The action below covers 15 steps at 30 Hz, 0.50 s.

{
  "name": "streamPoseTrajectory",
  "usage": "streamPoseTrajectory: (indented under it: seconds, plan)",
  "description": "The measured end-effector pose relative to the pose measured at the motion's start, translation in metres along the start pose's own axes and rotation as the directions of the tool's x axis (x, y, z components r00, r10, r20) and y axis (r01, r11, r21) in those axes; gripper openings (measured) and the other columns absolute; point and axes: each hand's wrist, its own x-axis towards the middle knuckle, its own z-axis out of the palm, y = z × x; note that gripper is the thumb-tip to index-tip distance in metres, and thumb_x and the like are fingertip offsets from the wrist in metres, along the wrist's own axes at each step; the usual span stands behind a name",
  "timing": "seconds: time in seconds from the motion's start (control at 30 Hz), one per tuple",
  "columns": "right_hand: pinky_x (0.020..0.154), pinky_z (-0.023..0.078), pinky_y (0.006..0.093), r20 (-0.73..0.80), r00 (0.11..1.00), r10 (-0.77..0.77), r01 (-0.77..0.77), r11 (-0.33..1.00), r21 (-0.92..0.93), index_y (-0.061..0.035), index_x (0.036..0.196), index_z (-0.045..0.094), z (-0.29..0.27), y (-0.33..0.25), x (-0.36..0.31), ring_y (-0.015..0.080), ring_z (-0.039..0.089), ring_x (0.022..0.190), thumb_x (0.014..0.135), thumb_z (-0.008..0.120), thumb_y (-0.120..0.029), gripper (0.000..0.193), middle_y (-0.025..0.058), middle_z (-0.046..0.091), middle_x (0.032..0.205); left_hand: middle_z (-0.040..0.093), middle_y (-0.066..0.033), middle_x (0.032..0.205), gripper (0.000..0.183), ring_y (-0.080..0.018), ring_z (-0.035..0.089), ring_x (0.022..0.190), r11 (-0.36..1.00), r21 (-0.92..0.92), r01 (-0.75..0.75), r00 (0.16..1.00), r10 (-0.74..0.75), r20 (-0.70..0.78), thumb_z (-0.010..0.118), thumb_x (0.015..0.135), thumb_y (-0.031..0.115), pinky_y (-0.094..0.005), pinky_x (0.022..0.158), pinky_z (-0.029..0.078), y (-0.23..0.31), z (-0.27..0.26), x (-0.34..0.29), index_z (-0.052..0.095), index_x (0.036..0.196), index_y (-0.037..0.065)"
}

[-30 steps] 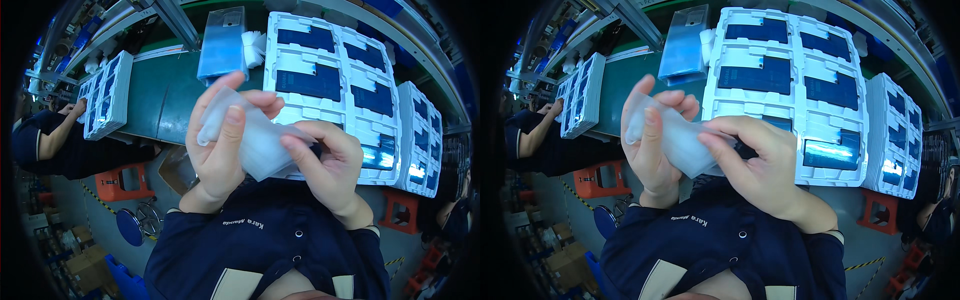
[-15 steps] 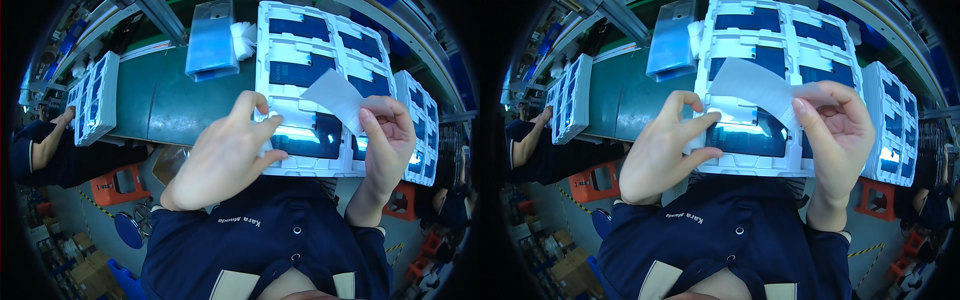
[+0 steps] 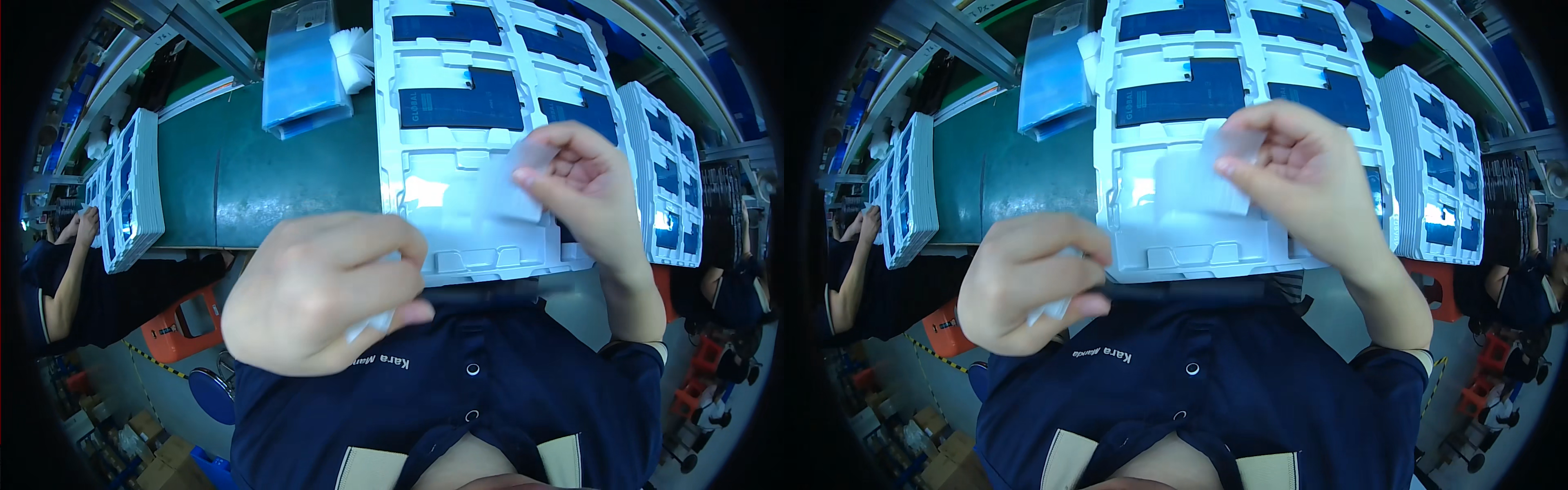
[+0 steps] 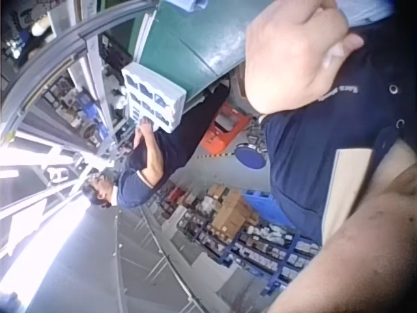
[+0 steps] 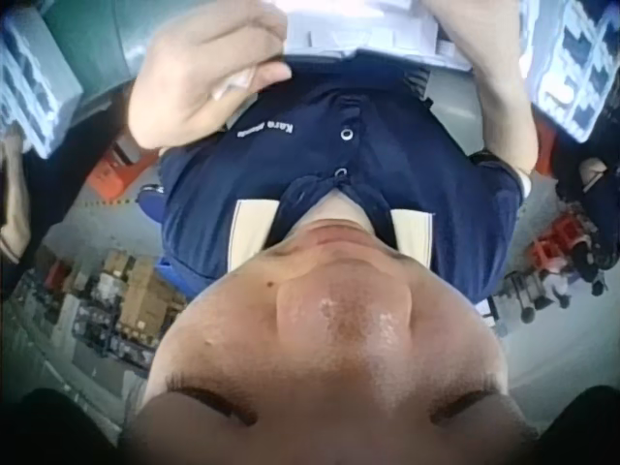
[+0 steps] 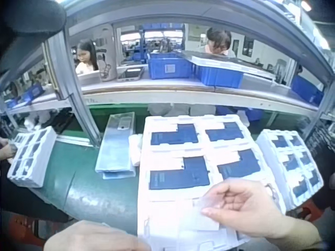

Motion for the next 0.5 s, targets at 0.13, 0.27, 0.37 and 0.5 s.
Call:
streamPoseTrajectory:
  seconds: [0.13,0.27,0.37,0.5]
  plan:
    - [0.059,0.042,0.0139,0.138,0.986,0.09,-0.04,0.944,-0.328,0.0041,0.099,0.064,0.002,-0.002,-0.004,0.0,0.051,0.07,0.08,0.07,0.006,0.02,0.0037,0.063,0.089,0.062,-0.0178,0.104,0.022,-0.0264,0.062,0.064,0.995,-0.094,-0.018,0.997,0.024,0.069,0.069,0.081,0.02,-0.034,0.054,0.05,-0.001,0.004,-0.007,0.06,0.073,0.002]
    - [0.055,0.04,0.0142,0.135,0.986,0.102,-0.049,0.935,-0.351,0.0044,0.1,0.064,0.002,-0.005,-0.006,-0.0004,0.049,0.066,0.079,0.071,0.006,0.022,0.0029,0.064,0.086,0.059,-0.0229,0.119,0.023,-0.0278,0.063,0.065,0.999,-0.019,0.029,0.993,-0.026,0.114,0.068,0.083,0.021,-0.0349,0.056,0.05,-0.004,0.008,-0.002,0.06,0.072,0.002]
    - [0.052,0.04,0.0177,0.152,0.988,0.024,0.045,0.899,-0.435,0.0023,0.101,0.065,0.002,-0.003,-0.008,0.0033,0.048,0.058,0.076,0.071,0.004,0.026,0.003,0.06,0.076,0.057,-0.0243,0.123,0.023,-0.0295,0.063,0.066,0.999,0.007,0.05,0.989,-0.05,0.137,0.067,0.083,0.022,-0.0363,0.058,0.051,-0.009,0.014,-0.003,0.06,0.072,0.002]
    - [0.051,0.037,0.0171,0.233,0.96,-0.155,0.267,0.76,-0.593,-0.0023,0.114,0.064,0.007,-0.005,-0.007,0.003,0.045,0.056,0.071,0.073,0.006,0.045,0.0036,0.063,0.086,0.058,-0.0247,0.12,0.022,-0.0308,0.063,0.07,0.996,-0.044,0.08,0.988,-0.074,0.135,0.065,0.083,0.02,-0.0384,0.062,0.05,-0.014,0.014,0.001,0.061,0.073,0.001]
